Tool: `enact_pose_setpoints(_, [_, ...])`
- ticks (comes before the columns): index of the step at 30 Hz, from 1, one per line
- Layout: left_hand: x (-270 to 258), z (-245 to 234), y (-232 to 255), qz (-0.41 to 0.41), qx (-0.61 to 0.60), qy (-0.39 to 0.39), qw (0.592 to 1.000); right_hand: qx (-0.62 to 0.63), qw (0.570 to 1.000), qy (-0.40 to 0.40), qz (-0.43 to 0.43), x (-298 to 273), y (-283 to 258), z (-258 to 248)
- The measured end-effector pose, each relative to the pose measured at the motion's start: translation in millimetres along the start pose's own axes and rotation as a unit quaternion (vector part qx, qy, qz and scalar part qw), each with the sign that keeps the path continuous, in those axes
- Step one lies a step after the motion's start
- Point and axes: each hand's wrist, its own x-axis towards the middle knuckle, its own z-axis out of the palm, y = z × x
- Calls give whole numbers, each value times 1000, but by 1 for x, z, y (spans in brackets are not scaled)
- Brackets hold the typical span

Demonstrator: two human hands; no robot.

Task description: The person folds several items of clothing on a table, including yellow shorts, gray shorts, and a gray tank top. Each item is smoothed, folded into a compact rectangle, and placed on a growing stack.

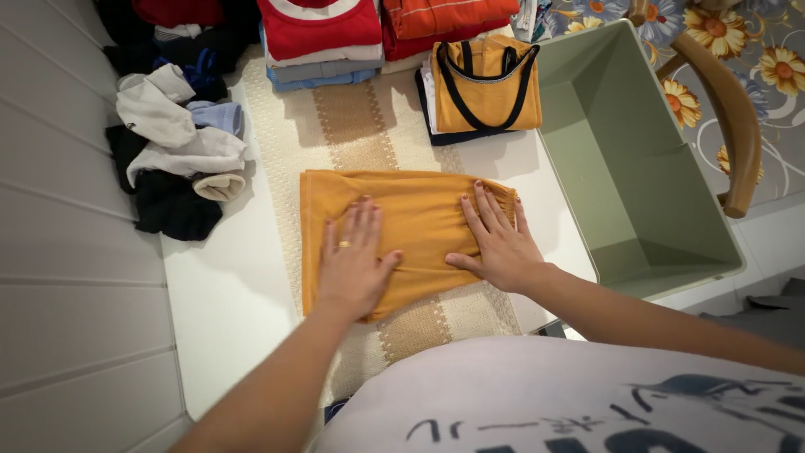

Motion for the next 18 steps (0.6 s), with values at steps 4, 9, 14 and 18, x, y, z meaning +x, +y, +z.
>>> enact_pose_setpoints(4, [-9,19,-36,-6,-21,159,987,-28,998,-45,18,2,-3,-3])
enact_pose_setpoints(9, [-13,36,-34,-43,-20,215,975,25,993,75,-83,-6,-4,-1])
enact_pose_setpoints(14, [-43,29,-43,-77,-10,97,992,-69,995,9,-70,-11,0,-4])
enact_pose_setpoints(18, [-40,17,-40,-87,-15,114,989,-52,992,69,-86,-6,4,-8])
